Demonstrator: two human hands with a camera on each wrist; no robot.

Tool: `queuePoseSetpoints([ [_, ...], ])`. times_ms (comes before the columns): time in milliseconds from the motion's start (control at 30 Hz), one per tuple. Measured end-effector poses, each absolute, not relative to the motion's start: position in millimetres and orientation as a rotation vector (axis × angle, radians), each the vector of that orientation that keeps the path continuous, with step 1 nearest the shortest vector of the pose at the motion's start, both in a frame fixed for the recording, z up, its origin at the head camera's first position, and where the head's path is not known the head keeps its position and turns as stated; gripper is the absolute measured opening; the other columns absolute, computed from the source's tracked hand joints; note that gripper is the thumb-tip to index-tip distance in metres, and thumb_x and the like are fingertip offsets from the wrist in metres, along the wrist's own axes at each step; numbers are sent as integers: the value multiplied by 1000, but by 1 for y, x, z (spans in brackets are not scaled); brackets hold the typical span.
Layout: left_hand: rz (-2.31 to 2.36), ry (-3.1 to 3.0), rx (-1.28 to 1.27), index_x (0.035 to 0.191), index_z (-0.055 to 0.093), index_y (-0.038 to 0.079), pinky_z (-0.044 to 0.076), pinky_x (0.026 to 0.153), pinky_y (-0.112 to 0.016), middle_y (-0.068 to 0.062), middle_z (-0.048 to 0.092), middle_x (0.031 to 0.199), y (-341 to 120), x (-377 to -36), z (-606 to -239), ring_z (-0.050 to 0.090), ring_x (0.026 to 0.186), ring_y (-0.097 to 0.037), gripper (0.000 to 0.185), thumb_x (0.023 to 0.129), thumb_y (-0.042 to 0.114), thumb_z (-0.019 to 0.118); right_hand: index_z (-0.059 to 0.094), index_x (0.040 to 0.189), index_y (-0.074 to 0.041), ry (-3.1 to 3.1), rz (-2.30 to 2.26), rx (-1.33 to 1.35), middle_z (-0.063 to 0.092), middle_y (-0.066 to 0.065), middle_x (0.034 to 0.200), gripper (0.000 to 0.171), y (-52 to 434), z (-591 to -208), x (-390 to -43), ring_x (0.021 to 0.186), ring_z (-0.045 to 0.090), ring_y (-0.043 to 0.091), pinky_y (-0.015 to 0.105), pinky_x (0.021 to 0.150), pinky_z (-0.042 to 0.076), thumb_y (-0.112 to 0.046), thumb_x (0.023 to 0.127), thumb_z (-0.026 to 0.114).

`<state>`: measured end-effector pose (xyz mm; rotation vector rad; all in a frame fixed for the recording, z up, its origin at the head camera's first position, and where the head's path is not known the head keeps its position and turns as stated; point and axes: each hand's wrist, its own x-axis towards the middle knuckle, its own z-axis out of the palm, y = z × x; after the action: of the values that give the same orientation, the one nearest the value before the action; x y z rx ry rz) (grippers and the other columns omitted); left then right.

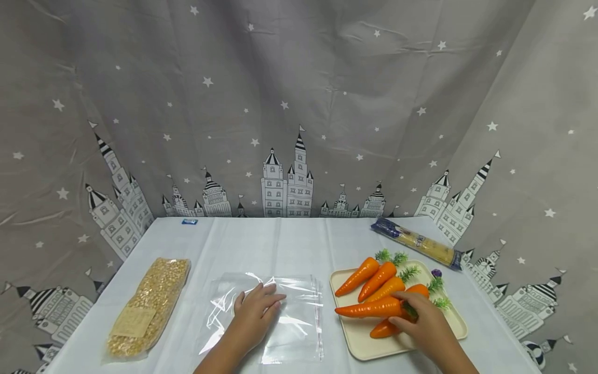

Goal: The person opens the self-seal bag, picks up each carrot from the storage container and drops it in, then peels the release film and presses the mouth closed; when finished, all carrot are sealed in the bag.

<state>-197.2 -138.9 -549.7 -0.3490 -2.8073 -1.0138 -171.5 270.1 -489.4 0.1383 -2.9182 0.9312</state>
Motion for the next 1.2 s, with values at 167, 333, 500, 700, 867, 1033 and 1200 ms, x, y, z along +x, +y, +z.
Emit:
queuePoseSetpoints([
  [167, -996, -2804, -328, 124, 75, 31, 9, 117, -76, -5, 61, 150, -139, -198, -550, 41, 150, -40, 23, 105, 30, 63, 70, 132, -19, -2895, 934, 179, 67, 12, 139, 52, 259, -491, -176, 131, 60, 40, 64, 109, 46, -30, 85, 87],
  [333, -1008, -2797, -335, 125, 75, 31, 9, 116, -77, -6, 60, 151, -139, -198, -550, 41, 151, -40, 24, 105, 29, 63, 71, 130, -21, -2889, 929, 188, 69, 7, 136, 52, 244, -491, -180, 130, 62, 35, 61, 110, 47, -28, 83, 90],
  [500, -988, -2778, -352, 125, 76, 30, 12, 114, -78, -6, 61, 150, -138, -197, -549, 42, 149, -41, 23, 105, 28, 64, 71, 132, -25, -2924, 932, 149, 67, 5, 139, 54, 228, -491, -183, 132, 61, 32, 60, 110, 48, -32, 82, 90],
  [700, -989, -2768, -348, 123, 76, 31, 13, 114, -78, -6, 62, 149, -138, -196, -548, 43, 149, -41, 23, 104, 28, 65, 72, 129, -24, -2901, 917, 205, 71, 0, 132, 54, 213, -496, -187, 126, 65, 27, 55, 108, 51, -31, 80, 91],
  [867, -994, -2780, -337, 124, 76, 32, 13, 115, -77, -4, 61, 150, -137, -197, -547, 43, 149, -40, 23, 104, 29, 64, 73, 127, -23, -2883, 931, 241, 71, -4, 128, 52, 201, -501, -189, 123, 66, 23, 50, 108, 52, -29, 79, 92],
  [1033, -1018, -2781, -342, 124, 76, 32, 12, 115, -77, -4, 60, 151, -137, -197, -547, 42, 150, -40, 23, 104, 29, 64, 72, 126, -28, -2916, 989, 220, 70, -5, 131, 50, 189, -505, -191, 127, 63, 23, 52, 110, 50, -33, 80, 91],
  [1200, -1028, -2780, -342, 124, 76, 31, 12, 115, -77, -4, 60, 151, -138, -197, -547, 43, 149, -40, 23, 105, 29, 64, 72, 126, -30, -2953, 1033, 260, 70, -4, 129, 49, 176, -508, -191, 124, 64, 22, 54, 108, 50, -38, 81, 90],
])
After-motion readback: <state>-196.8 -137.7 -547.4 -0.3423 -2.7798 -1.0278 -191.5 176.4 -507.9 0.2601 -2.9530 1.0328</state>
